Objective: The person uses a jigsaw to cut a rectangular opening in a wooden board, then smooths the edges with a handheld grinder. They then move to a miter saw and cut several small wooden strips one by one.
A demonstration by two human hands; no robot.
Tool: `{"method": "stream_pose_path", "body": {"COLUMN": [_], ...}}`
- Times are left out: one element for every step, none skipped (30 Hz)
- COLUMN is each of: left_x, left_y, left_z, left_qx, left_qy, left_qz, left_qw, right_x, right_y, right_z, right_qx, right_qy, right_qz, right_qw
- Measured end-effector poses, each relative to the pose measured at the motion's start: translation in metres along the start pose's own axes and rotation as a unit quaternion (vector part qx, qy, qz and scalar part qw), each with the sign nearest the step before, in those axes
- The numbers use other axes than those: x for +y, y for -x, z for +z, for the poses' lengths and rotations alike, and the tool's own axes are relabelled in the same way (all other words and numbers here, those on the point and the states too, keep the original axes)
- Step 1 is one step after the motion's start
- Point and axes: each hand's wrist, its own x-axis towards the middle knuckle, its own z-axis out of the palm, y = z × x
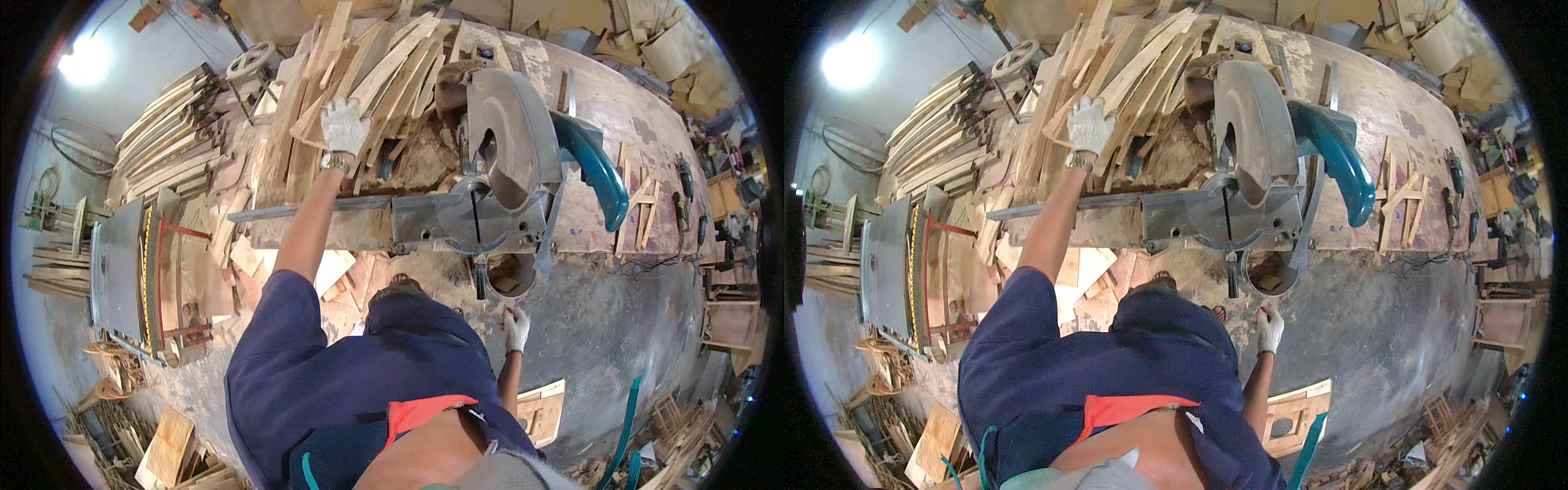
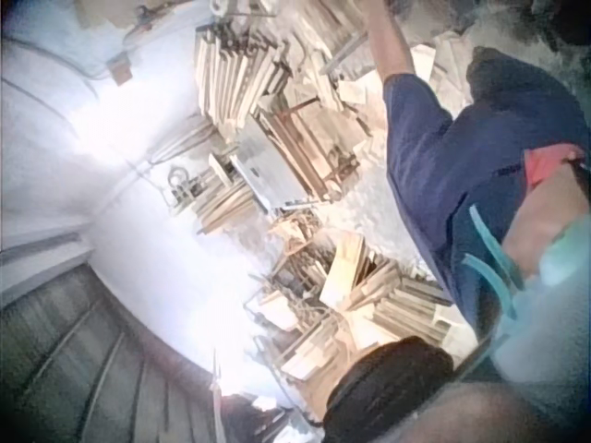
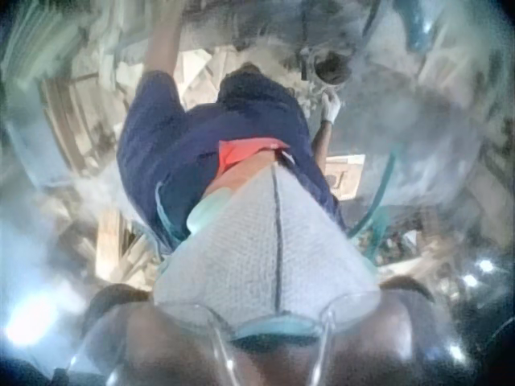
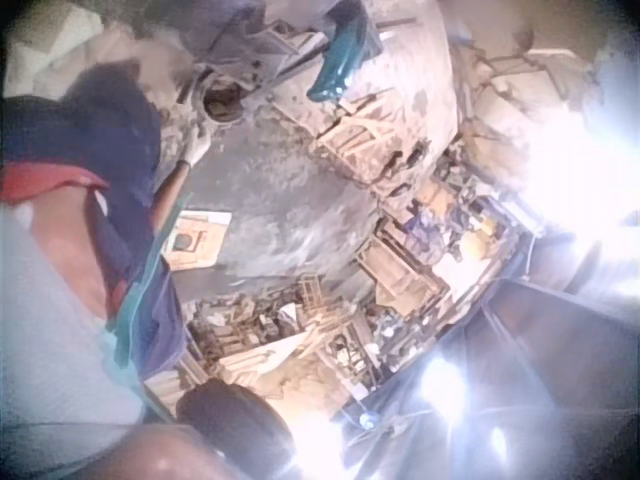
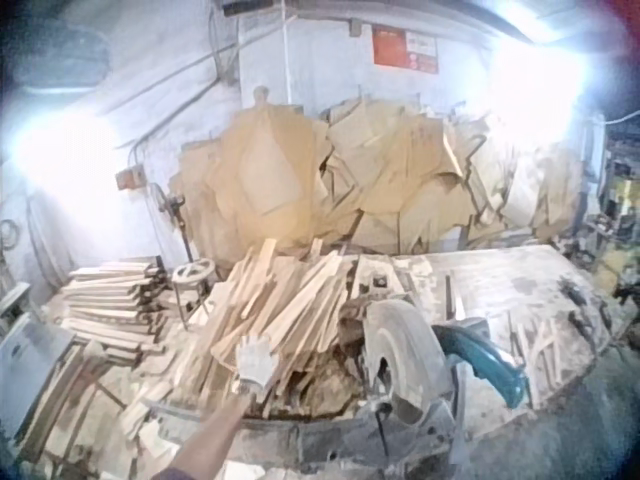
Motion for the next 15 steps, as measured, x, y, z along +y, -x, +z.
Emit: {"method": "stream_pose_path", "body": {"left_x": [-0.003, -0.007, -0.013, -0.012, -0.021, -0.03, -0.036, -0.041, -0.045, -0.053, -0.061, -0.069, -0.065, -0.064, -0.066], "left_y": [-0.016, -0.025, -0.034, -0.044, -0.048, -0.051, -0.052, -0.052, -0.052, -0.049, -0.044, -0.037, -0.034, -0.028, -0.018], "left_z": [0.014, 0.02, 0.024, 0.034, 0.041, 0.048, 0.052, 0.055, 0.058, 0.057, 0.055, 0.052, 0.045, 0.037, 0.026], "left_qx": [0.053, 0.016, -0.021, -0.06, -0.097, -0.135, -0.175, -0.196, -0.174, -0.154, -0.134, -0.128, -0.123, -0.119, -0.126], "left_qy": [-0.045, -0.056, -0.068, -0.076, -0.059, -0.042, -0.024, -0.019, -0.019, -0.022, -0.026, -0.024, -0.016, -0.009, 0.048], "left_qz": [0.016, -0.014, -0.045, -0.071, -0.09, -0.109, -0.128, -0.12, -0.09, -0.065, -0.041, -0.05, -0.055, -0.062, -0.094], "left_qw": [0.997, 0.998, 0.996, 0.993, 0.989, 0.984, 0.976, 0.973, 0.98, 0.986, 0.99, 0.99, 0.991, 0.991, 0.986], "right_x": [-0.003, 0.005, 0.013, 0.03, 0.033, 0.036, 0.042, 0.047, 0.051, 0.052, 0.051, 0.051, 0.05, 0.043, 0.036], "right_y": [0.007, 0.009, 0.013, 0.018, 0.024, 0.029, 0.033, 0.037, 0.038, 0.039, 0.039, 0.037, 0.036, 0.038, 0.038], "right_z": [0.001, -0.003, -0.005, -0.007, -0.006, -0.005, -0.004, -0.003, -0.003, -0.003, -0.003, -0.003, -0.005, -0.006, -0.007], "right_qx": [0.001, 0.004, 0.011, 0.025, 0.028, 0.026, 0.025, 0.023, 0.019, 0.006, -0.003, -0.013, -0.017, -0.018, -0.02], "right_qy": [0.004, 0.035, 0.034, 0.031, 0.03, 0.001, 0.003, 0.005, 0.008, 0.026, 0.035, 0.045, 0.055, 0.059, 0.064], "right_qz": [-0.01, -0.015, -0.025, -0.032, -0.041, -0.01, 0.001, 0.013, 0.023, 0.021, 0.022, 0.022, 0.023, 0.023, 0.023], "right_qw": [1.0, 0.999, 0.999, 0.999, 0.998, 1.0, 1.0, 1.0, 1.0, 0.999, 0.999, 0.999, 0.998, 0.998, 0.997]}}
